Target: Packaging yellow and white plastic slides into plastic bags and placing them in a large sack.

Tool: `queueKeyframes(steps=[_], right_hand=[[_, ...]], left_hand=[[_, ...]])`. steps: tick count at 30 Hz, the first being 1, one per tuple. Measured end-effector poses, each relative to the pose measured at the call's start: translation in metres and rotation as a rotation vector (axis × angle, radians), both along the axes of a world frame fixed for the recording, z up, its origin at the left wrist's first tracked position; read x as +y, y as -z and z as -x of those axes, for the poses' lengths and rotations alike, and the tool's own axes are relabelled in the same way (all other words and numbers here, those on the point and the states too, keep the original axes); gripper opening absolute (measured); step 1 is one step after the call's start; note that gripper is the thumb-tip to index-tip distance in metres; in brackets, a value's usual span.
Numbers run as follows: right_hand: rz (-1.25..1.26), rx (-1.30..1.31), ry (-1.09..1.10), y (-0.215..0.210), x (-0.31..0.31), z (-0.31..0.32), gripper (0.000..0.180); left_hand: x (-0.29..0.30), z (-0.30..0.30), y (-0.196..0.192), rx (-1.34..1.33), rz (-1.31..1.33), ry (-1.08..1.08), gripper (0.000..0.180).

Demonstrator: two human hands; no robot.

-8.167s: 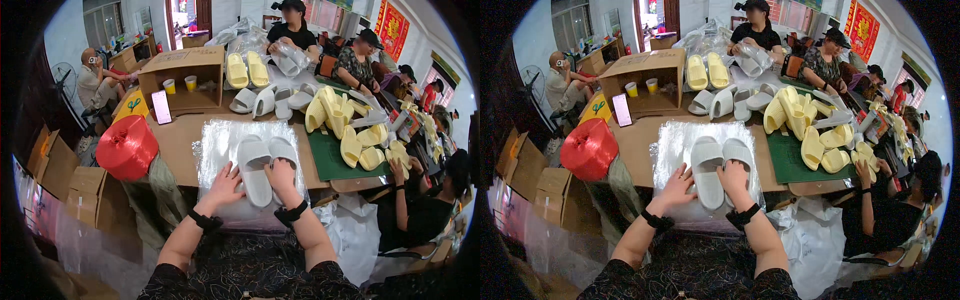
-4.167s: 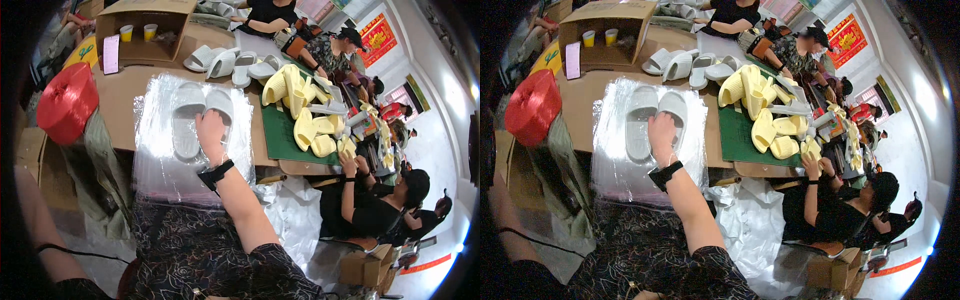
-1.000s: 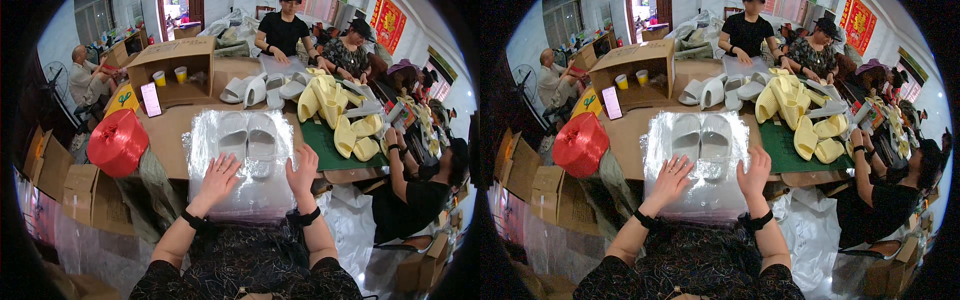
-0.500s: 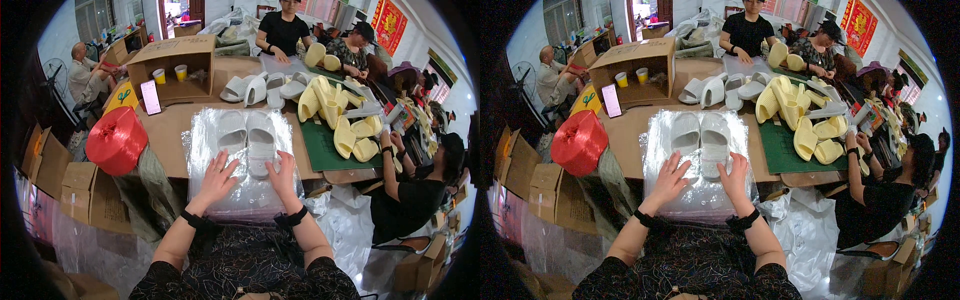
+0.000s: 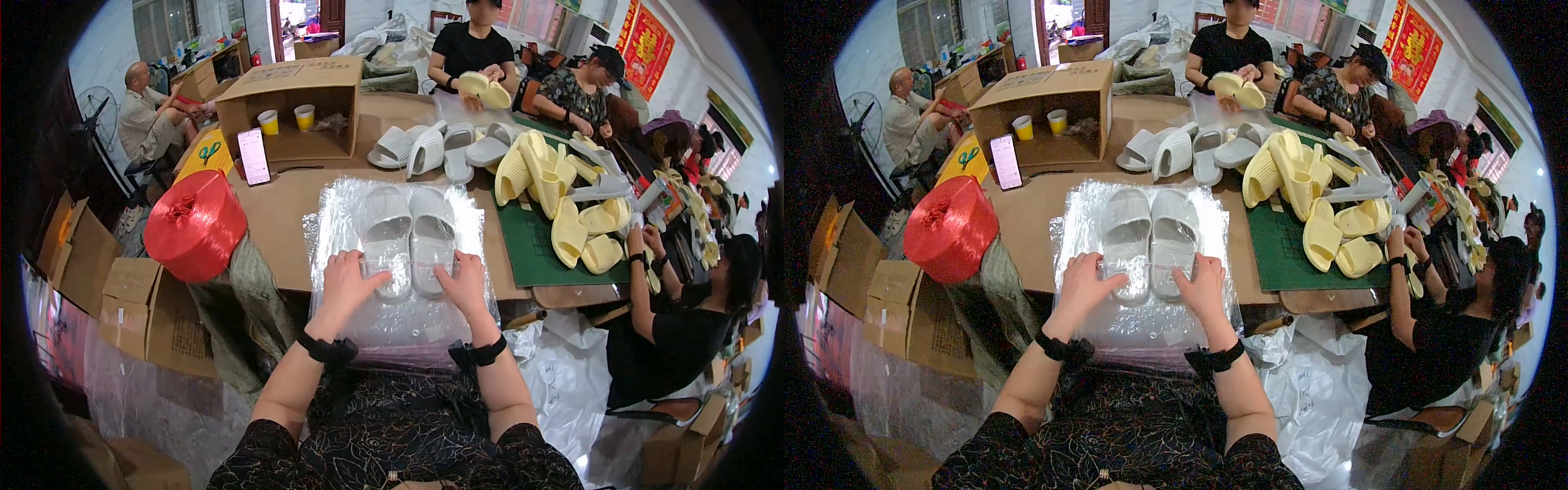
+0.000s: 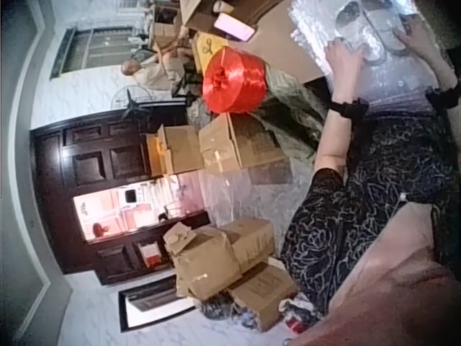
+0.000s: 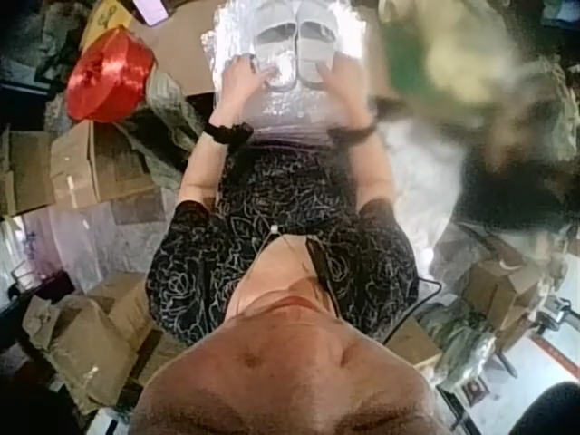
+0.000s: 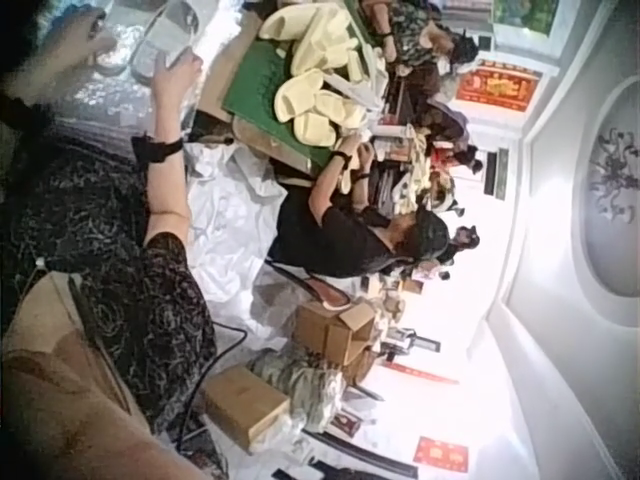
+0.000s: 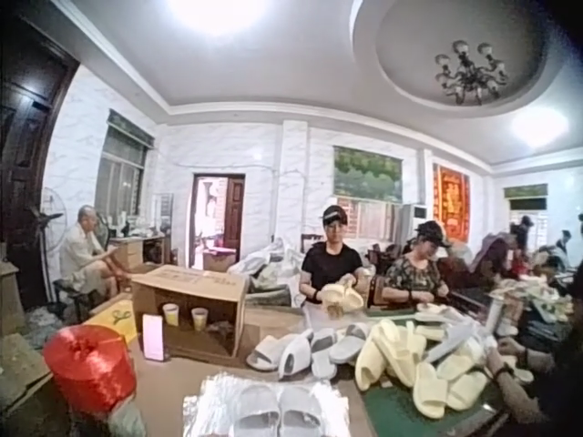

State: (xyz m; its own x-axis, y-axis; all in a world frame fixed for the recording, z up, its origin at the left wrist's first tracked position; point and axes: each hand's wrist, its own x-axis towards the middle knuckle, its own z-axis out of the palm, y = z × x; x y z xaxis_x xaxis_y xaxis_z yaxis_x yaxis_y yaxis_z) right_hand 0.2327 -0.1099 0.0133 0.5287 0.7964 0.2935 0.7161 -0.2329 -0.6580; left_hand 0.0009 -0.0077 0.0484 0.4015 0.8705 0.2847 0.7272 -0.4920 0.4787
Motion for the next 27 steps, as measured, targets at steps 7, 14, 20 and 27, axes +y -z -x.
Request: queueKeyframes(steps=[7, 14, 20, 27], right_hand=[[-0.021, 0.114, -0.032, 0.017, 0.004, -0.01, 0.072], [-0.002, 0.447, -0.119, 0.022, 0.007, -0.025, 0.072], [-0.232, 0.511, -0.101, 0.005, -0.003, -0.009, 0.069], [-0.081, 0.951, -0.281, -0.048, -0.022, -0.008, 0.043]], left_hand=[[0.018, -0.013, 0.027, -0.337, 0.213, 0.068, 0.064], [0.016, -0.023, 0.022, -1.054, 0.834, 0.071, 0.052], [0.004, -0.012, -0.006, -1.32, 1.087, 0.334, 0.042], [-0.005, 0.01, -0.031, -1.394, 1.066, 0.429, 0.051]])
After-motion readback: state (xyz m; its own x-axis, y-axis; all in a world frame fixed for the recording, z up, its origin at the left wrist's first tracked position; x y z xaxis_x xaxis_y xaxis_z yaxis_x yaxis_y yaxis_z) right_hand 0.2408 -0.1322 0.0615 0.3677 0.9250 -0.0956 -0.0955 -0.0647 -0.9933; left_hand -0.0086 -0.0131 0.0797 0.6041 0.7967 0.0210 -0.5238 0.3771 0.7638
